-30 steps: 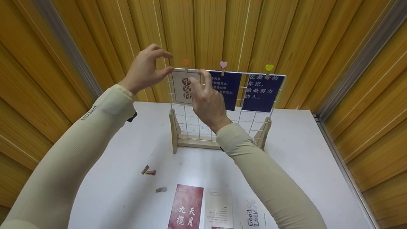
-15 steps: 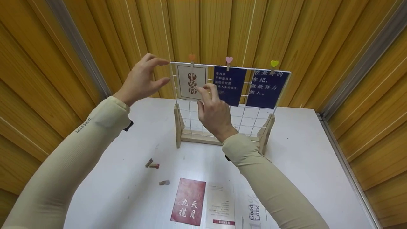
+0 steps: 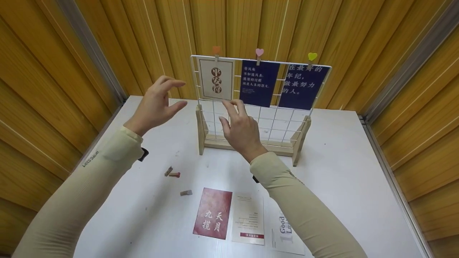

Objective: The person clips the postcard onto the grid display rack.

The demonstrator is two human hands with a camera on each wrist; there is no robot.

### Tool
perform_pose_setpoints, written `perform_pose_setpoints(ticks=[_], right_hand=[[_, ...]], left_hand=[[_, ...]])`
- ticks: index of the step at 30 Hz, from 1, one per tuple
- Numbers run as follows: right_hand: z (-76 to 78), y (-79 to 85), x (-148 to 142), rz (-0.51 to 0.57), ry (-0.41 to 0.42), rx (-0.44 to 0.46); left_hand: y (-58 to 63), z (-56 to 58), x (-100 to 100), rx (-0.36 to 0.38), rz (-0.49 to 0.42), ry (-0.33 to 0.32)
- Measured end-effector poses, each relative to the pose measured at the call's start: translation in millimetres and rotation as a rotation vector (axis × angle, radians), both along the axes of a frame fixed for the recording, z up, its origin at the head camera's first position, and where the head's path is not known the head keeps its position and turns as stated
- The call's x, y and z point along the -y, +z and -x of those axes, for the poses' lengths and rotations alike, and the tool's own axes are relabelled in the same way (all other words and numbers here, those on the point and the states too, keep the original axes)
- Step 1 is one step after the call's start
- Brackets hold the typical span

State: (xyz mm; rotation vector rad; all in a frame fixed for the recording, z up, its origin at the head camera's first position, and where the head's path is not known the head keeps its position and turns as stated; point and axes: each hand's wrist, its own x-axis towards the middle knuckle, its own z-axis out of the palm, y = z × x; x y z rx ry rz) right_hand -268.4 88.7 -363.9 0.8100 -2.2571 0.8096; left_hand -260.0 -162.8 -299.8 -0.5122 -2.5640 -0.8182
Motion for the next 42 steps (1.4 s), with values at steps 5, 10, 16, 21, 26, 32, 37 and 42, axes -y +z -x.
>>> perform_pose_setpoints(ticks=[5, 10, 16, 21, 26, 32, 37, 42], right_hand=[[-4.1, -14.9, -0.7, 0.004, -0.003, 0.062], [-10.2, -34.2, -1.5, 0.016, -0.012, 0.133], [-17.3, -57.6, -3.3, 0.04, -0.023, 0.205], [-23.7, -72.4, -4.0, 0.041, -0.04, 0.267], [-29.4, -84.4, -4.6, 0.017, -0.066, 0.336], [-39.5, -93.6, -3.6, -0.019, -0.075, 0.421], [-49.0, -101.2, -0.6, -0.063, -0.075, 0.489], [-58.4, -108.6, 0.8, -0.108, -0.089, 0.594]], left_hand=[[-21.1, -8.8, 1.7, 0.024, -0.014, 0.0], [-45.4, -16.9, 2.0, 0.074, -0.034, 0.0], [-72.9, -27.6, 4.0, 0.147, -0.059, 0.008], [-90.6, -34.6, 5.6, 0.167, -0.087, 0.011], [-105.5, -40.1, 6.0, 0.181, -0.118, 0.006], [-121.6, -47.0, 6.1, 0.204, -0.134, -0.014], [-133.4, -53.1, 6.2, 0.236, -0.14, -0.01], [-145.7, -58.9, 6.0, 0.262, -0.145, -0.021]])
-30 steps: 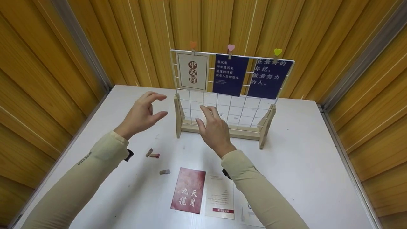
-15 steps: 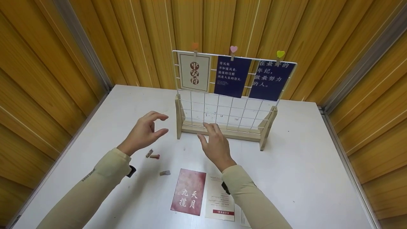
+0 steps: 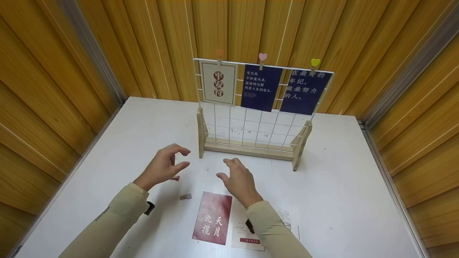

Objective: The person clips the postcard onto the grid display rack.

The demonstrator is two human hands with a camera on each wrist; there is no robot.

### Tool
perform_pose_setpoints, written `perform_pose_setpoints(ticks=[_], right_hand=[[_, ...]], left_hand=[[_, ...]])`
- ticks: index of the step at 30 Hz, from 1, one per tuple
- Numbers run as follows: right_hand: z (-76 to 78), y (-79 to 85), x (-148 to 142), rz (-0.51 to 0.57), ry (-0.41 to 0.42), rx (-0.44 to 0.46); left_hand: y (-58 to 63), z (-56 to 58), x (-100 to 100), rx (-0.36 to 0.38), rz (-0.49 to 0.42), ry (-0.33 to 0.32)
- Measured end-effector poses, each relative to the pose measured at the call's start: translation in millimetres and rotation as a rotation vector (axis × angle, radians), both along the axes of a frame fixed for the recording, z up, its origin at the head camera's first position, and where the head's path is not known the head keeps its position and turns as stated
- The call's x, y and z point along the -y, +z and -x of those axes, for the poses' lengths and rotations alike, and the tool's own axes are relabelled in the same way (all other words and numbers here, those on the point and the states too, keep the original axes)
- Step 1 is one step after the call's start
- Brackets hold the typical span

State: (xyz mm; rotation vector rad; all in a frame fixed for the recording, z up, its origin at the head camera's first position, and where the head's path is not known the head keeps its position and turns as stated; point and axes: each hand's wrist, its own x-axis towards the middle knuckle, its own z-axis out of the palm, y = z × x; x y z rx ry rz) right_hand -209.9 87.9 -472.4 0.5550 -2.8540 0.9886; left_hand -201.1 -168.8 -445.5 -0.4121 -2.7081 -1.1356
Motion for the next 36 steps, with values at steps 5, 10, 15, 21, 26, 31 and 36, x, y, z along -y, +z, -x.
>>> perform_pose_setpoints(ticks=[5, 10, 15, 21, 26, 31, 36], right_hand=[[-8.1, -9.5, -0.1, -0.027, -0.012, 0.103], [-15.8, -18.3, 0.2, -0.056, -0.013, 0.18], [-23.7, -29.1, -0.3, -0.106, 0.015, 0.234], [-28.5, -39.2, 1.2, -0.176, 0.059, 0.272], [-29.2, -43.3, 3.4, -0.175, 0.07, 0.296], [-29.8, -46.8, 5.6, -0.177, 0.081, 0.283], [-32.4, -51.7, 8.3, -0.206, 0.078, 0.246]], left_hand=[[-14.0, -5.7, 0.9, 0.035, -0.02, -0.005], [-24.3, -11.2, 1.3, 0.053, -0.027, 0.006], [-30.8, -15.2, -2.0, 0.055, -0.048, 0.007], [-36.0, -16.5, -2.5, 0.065, -0.063, 0.013], [-37.7, -15.4, -0.1, 0.07, -0.065, 0.022], [-41.0, -15.3, 0.8, 0.091, -0.064, 0.031], [-48.1, -18.4, 2.2, 0.1, -0.067, 0.029]])
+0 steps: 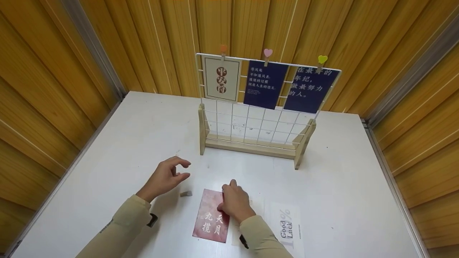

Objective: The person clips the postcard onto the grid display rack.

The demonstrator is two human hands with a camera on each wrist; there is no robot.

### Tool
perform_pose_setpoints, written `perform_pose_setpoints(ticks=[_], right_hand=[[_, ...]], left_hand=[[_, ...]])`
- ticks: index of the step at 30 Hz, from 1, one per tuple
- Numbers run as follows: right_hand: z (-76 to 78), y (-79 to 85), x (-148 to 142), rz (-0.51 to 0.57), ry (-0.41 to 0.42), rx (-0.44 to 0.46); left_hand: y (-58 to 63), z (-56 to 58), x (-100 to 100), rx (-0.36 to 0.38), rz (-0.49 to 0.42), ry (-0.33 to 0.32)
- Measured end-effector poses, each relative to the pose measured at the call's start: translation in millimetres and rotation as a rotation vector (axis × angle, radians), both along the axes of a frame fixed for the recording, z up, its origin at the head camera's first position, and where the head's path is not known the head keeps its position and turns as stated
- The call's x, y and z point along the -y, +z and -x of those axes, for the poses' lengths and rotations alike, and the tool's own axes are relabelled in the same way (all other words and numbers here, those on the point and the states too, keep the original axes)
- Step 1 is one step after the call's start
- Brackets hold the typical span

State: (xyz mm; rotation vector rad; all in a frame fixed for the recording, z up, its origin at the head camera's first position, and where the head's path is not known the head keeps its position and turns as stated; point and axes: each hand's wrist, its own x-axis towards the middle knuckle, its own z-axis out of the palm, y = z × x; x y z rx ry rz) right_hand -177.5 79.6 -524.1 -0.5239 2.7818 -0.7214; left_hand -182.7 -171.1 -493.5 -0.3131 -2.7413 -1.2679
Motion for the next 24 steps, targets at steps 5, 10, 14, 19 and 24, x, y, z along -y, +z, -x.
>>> perform_pose_setpoints(ticks=[5, 10, 14, 19, 24], right_hand=[[-1.5, -2.5, 2.4, -0.046, 0.0, -0.042], [1.3, -1.0, 3.7, -0.068, 0.022, -0.041], [2.7, 0.4, 4.5, -0.075, 0.052, -0.045], [4.0, 1.5, 6.7, -0.068, 0.062, -0.029], [6.2, 1.5, 5.9, -0.054, 0.058, -0.002]], left_hand=[[-7.6, -2.5, 1.6, 0.022, 0.039, 0.006], [-10.8, -1.6, 3.3, 0.073, 0.058, -0.01], [-12.6, -1.7, 4.9, 0.107, 0.071, -0.041], [-15.1, -1.9, 5.5, 0.141, 0.125, -0.068], [-17.3, -1.9, 2.0, 0.22, 0.125, -0.086]])
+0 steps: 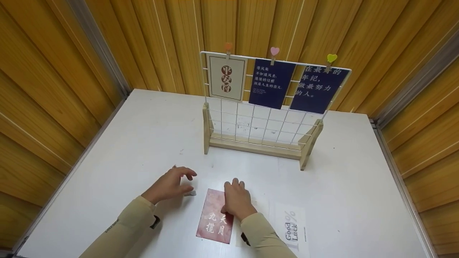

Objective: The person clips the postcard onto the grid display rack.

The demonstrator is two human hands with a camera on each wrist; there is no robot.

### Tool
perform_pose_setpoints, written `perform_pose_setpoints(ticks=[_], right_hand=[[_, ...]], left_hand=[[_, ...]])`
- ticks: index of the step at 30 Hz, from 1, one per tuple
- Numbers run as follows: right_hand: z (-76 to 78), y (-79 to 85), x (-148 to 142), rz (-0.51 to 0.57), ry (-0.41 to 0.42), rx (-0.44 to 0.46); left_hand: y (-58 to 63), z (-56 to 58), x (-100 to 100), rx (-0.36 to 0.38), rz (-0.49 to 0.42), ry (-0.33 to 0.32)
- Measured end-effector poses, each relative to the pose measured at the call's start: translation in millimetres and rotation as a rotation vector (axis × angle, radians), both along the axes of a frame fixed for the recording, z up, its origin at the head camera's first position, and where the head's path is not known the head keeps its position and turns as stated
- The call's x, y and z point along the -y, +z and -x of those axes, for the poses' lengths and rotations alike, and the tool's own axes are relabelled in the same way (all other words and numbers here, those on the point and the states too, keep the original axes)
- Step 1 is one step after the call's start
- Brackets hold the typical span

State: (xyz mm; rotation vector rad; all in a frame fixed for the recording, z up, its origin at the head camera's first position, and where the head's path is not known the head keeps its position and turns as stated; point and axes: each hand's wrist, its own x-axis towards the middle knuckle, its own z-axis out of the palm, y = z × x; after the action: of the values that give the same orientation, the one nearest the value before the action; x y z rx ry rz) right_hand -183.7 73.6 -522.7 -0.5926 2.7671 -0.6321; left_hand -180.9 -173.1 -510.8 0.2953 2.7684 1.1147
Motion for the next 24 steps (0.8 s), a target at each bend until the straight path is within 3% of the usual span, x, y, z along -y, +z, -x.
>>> perform_pose_setpoints(ticks=[5, 11, 17, 24], right_hand=[[4.1, -4.3, -3.6, 0.036, -0.027, 0.044], [8.9, -9.5, -5.8, 0.085, -0.041, 0.076], [10.2, -11.2, -8.1, 0.1, 0.009, 0.023], [12.9, -10.1, -8.0, 0.038, 0.038, -0.032]], left_hand=[[-1.5, -0.6, -5.2, 0.081, -0.006, 0.026], [-4.2, -2.1, -8.0, 0.108, 0.018, 0.029], [-5.3, -3.1, -9.1, 0.07, 0.079, -0.019], [-6.6, -0.1, -9.2, 0.022, 0.209, -0.061]])
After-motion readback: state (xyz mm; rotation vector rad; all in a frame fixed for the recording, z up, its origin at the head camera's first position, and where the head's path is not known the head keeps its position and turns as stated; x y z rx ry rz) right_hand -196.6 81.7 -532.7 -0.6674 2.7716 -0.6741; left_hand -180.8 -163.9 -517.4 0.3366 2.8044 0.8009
